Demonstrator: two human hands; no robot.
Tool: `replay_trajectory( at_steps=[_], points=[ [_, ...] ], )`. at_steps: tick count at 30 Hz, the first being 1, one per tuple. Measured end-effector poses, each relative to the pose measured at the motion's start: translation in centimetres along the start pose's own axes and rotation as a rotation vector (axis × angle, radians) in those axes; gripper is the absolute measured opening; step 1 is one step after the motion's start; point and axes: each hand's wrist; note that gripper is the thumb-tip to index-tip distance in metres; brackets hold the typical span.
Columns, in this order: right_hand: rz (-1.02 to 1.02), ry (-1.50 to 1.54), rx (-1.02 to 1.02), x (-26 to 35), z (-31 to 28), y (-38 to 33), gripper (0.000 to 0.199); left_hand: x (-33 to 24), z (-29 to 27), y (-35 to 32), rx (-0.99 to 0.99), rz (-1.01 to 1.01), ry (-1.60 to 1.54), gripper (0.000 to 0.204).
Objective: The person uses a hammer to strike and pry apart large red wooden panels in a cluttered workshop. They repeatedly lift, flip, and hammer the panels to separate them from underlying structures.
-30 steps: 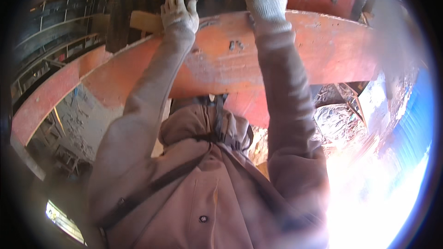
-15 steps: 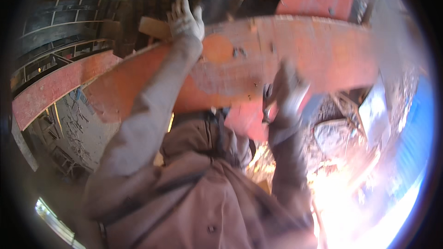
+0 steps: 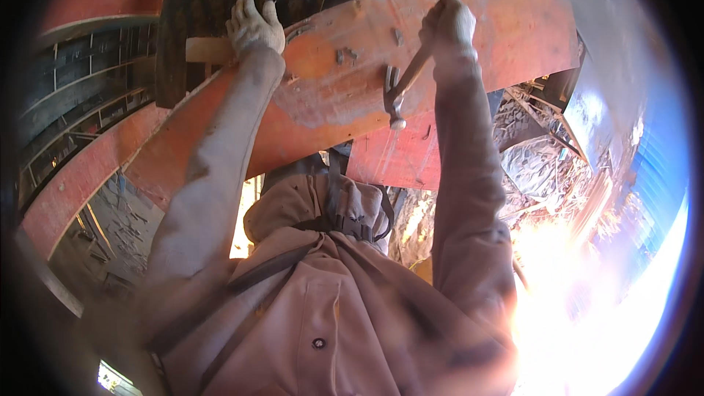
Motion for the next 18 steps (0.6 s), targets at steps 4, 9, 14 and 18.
replay_trajectory(
  at_steps=[4, 9, 14, 18],
  points=[
    [-0.274, -0.081, -0.191, 4.1, 3.5, 2.2, 0.047, -1.0, -0.4, 0.6, 0.006, 0.018, -0.065, 0.063],
    [-0.52, -0.088, -0.034, -0.2, 1.0, -0.9, 0.051, 0.2, -1.0, -0.1, -0.013, 0.012, -0.123, 0.062],
    [-0.409, 0.033, 0.007, -0.9, 2.8, -4.5, 0.048, 0.9, -0.9, -1.3, -0.065, 0.065, -0.128, 0.057],
    [-0.236, -0.096, -0.067, 1.0, 4.4, -3.3, 0.031, 0.4, -0.8, -0.2, -0.037, 0.051, -0.08, 0.055]
  ],
)
Point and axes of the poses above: each hand's wrist, its own y-axis towards the middle knuckle, its own z-axis out of the palm, x = y × z, and after that the axes turned 12 degrees about z, right-handed
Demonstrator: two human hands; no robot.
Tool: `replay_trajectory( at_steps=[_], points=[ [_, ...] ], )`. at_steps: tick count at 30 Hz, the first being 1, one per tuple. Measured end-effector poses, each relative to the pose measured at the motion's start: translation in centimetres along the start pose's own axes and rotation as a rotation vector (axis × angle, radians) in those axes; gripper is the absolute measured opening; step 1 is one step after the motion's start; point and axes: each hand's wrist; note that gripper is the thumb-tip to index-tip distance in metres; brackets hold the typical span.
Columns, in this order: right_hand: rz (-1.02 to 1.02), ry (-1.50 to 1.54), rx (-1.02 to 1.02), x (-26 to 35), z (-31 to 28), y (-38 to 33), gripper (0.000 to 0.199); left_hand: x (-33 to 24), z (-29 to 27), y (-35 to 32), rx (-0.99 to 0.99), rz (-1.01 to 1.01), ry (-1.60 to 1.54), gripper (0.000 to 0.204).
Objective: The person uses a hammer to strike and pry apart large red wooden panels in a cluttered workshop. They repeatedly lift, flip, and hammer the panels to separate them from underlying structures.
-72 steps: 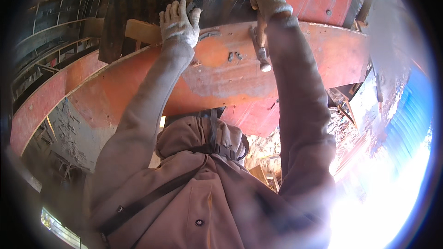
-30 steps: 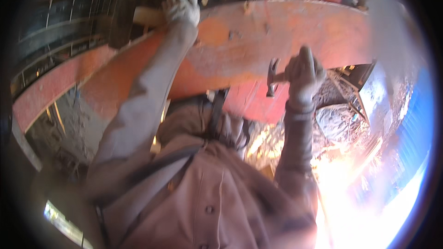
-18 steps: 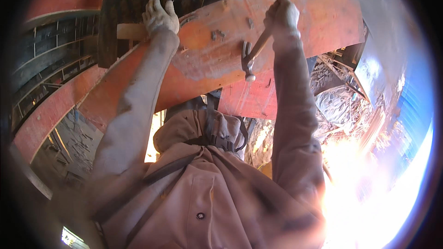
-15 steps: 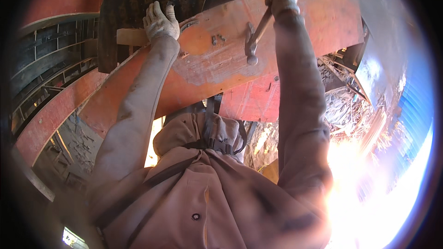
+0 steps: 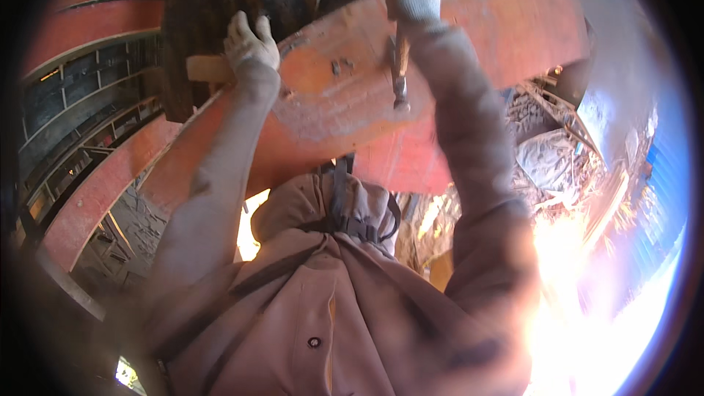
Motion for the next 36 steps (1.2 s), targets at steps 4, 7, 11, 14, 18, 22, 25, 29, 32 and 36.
replay_trajectory(
  at_steps=[4, 7, 11, 14, 18, 22, 25, 29, 32, 36],
  points=[
    [-0.721, -0.548, 0.229, -5.6, -5.8, -11.8, 0.018, -0.9, -1.2, 0.8, 0.175, -0.153, 0.039, 0.059],
    [-0.58, -0.456, 0.013, -8.6, -7.0, -12.9, 0.036, 0.2, 0.8, 0.2, 0.025, -0.125, 0.119, 0.059],
    [-0.171, 0.103, 0.15, -5.7, -7.0, -7.9, 0.048, 0.2, 1.1, 0.5, 0.021, -0.095, 0.109, 0.059],
    [-0.259, -0.168, 0.097, -4.6, -5.2, -2.8, 0.047, 0.1, 0.6, 0.2, -0.003, -0.061, 0.076, 0.058],
    [-0.274, -0.215, 0.12, -2.6, -2.7, 2.9, 0.05, -0.5, 0.5, 0.6, 0.037, -0.089, 0.102, 0.058],
    [-0.157, -0.055, 0.085, 3.1, 0.9, 4.9, 0.051, -0.8, 0.8, 0.8, 0.014, -0.067, 0.041, 0.057],
    [-0.128, 0.198, 0.2, 0.6, 0.5, 1.3, 0.048, 0.5, 0.1, 0.1, 0.052, -0.154, 0.079, 0.058],
    [-0.416, 0.106, 0.136, -3.2, -3.9, -3.9, 0.023, -1.0, 0.6, -1.1, -0.037, -0.056, -0.052, 0.057],
    [-0.23, -0.012, -0.022, 2.1, -1.6, 2.4, 0.024, -0.9, 0.2, -0.8, -0.026, -0.103, 0.01, 0.051],
    [-0.303, 0.269, -0.093, -2.8, -2.4, -1.9, 0.024, -0.7, -1.1, -1.4, 0.025, -0.141, 0.024, 0.054]
  ],
)
Point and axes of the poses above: each hand's wrist, its own y-axis towards the middle knuckle, its own z-axis out of the palm, x = y × z, and after that the axes turned 12 degrees about z, right-handed
